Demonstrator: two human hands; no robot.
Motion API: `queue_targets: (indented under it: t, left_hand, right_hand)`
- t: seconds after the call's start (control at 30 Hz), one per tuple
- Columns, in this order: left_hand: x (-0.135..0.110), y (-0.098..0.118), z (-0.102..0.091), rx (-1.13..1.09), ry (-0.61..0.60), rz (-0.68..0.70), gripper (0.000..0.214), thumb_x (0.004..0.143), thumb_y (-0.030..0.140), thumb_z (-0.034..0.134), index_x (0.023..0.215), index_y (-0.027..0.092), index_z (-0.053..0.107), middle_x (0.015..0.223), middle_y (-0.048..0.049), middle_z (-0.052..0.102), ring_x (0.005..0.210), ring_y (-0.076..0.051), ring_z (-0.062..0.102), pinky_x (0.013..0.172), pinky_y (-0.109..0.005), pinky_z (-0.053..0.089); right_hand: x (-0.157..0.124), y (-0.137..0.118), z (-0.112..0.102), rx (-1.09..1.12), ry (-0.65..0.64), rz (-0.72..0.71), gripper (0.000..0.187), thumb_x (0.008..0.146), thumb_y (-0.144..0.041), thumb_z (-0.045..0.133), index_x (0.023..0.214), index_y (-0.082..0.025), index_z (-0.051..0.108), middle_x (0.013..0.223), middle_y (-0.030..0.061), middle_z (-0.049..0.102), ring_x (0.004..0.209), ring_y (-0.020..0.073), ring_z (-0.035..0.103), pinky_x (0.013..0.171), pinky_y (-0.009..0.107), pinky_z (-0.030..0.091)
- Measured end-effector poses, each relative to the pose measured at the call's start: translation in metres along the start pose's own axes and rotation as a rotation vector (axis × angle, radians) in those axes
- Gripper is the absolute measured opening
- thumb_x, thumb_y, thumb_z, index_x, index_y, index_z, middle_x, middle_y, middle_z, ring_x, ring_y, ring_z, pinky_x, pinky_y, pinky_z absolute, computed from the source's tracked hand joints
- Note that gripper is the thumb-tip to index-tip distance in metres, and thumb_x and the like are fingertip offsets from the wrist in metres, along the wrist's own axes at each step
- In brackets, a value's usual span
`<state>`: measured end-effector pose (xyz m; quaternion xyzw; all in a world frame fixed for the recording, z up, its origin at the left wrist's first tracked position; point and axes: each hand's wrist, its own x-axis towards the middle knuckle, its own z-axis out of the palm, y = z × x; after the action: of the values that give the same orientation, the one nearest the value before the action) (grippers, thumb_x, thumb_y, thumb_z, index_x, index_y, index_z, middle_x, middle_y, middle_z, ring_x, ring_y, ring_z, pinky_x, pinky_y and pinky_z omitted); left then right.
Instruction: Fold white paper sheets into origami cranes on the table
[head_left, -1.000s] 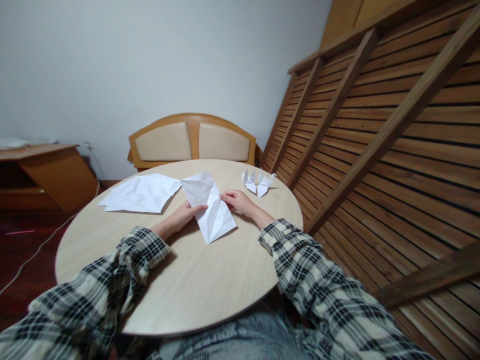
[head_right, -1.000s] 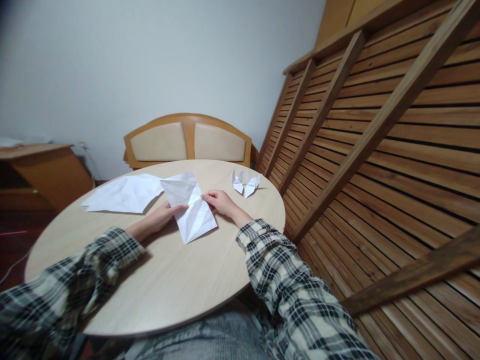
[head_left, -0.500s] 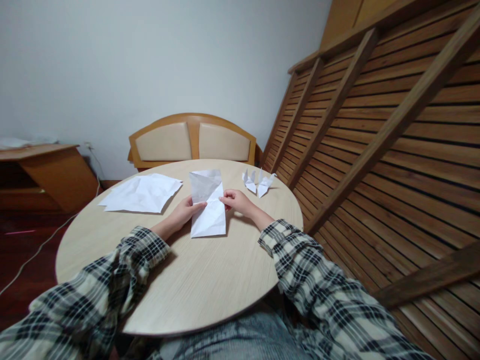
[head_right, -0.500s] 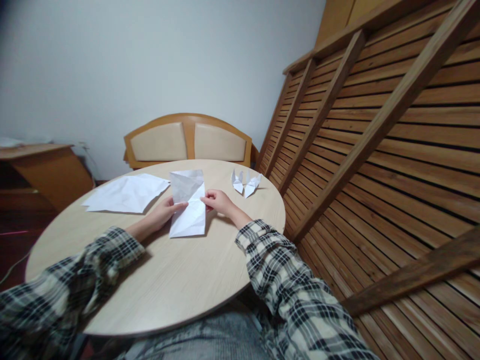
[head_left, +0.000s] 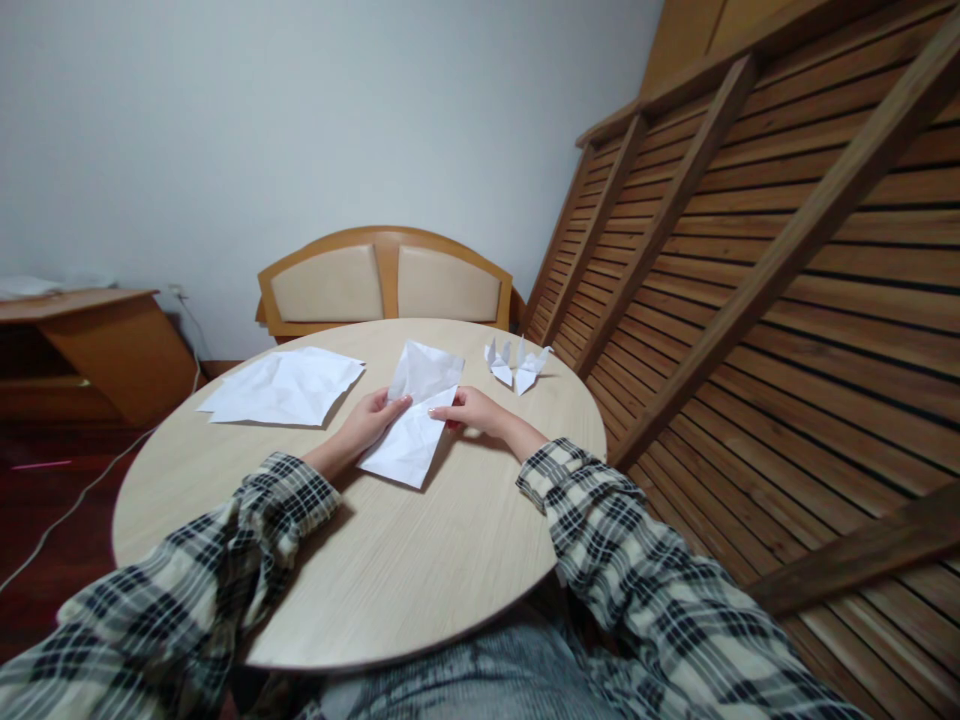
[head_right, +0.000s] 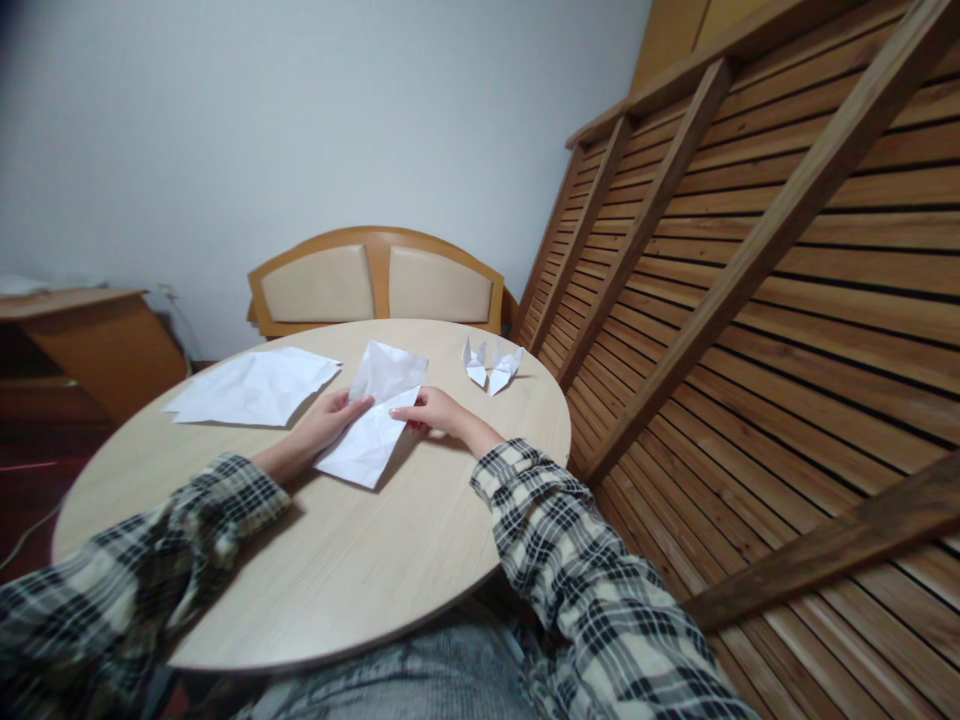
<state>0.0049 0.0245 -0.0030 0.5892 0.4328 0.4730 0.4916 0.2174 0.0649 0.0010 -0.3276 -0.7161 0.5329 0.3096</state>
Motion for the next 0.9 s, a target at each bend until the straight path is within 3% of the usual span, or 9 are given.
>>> queue_targets:
  t: [0.27,0.9]
  left_hand:
    - [0.001,-0.003,-0.001,0.04,-0.031,0.016,0.041,0.079,0.045,0.07,0.101,0.01,0.065,0.085,-0.0104,0.072,0.065,-0.018,0.064,0.057,-0.028,0.049]
    - [-0.001,-0.001,0.0,0.058,-0.07,-0.016,0.037,0.08,0.043,0.07,0.102,0.013,0.066,0.089,-0.01,0.073,0.067,-0.018,0.064,0.058,-0.029,0.049]
  right_hand:
    - [-0.003,-0.006,0.003,-0.001,0.058,0.029,0.019,0.082,-0.021,0.07,0.068,-0.01,0.063,0.057,0.002,0.06,0.049,0.0095,0.055,0.047,0.021,0.044]
    - [0.009,0.001,-0.01,-0.023,0.347,-0.121,0.022,0.082,-0.031,0.069,0.072,-0.014,0.06,0.059,-0.0021,0.056,0.048,0.009,0.051,0.05,0.022,0.044]
